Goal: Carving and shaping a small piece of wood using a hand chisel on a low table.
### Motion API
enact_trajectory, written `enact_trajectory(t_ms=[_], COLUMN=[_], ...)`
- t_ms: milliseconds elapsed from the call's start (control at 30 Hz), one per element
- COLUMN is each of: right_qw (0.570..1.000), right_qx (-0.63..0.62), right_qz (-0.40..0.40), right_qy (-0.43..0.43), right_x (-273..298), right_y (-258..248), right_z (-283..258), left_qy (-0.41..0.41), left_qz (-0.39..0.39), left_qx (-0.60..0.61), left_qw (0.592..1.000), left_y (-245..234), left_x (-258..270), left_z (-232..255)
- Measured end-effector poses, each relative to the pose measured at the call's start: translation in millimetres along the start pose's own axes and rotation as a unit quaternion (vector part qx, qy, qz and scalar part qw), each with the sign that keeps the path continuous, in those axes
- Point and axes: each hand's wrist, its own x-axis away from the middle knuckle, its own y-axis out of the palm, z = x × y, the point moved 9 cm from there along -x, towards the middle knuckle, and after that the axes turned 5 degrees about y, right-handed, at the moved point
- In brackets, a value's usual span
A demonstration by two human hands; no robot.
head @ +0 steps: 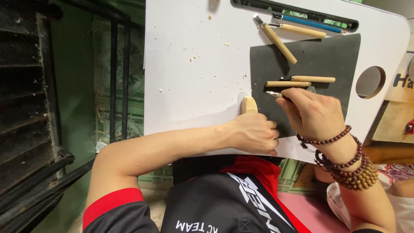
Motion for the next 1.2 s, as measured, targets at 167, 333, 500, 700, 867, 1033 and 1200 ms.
enact_trajectory(t_ms=[167,333,500,700,867,1033,1200], right_qw=[0.993,0.979,0.957,0.933,0.936,0.938,0.948], right_qx=[-0.11,-0.192,-0.27,-0.317,-0.3,-0.292,-0.259], right_qz=[0.01,0.033,0.066,0.098,0.108,0.109,0.116], right_qy=[0.038,0.061,0.081,0.141,0.15,0.151,0.147], right_x=[31,53,63,59,62,66,68], right_y=[12,14,13,25,29,32,40], right_z=[23,30,25,19,12,15,13], left_qy=[0.083,0.064,-0.077,-0.422,-0.48,-0.451,-0.442], left_qz=[0.082,0.135,0.165,0.218,0.218,0.156,0.074], left_qx=[-0.091,-0.132,-0.168,-0.048,-0.088,-0.087,-0.127], left_qw=[0.989,0.98,0.969,0.879,0.846,0.875,0.885], left_y=[-19,-84,-125,-100,-96,-100,-121], left_x=[12,20,33,71,55,71,95], left_z=[18,41,52,13,12,2,-4])
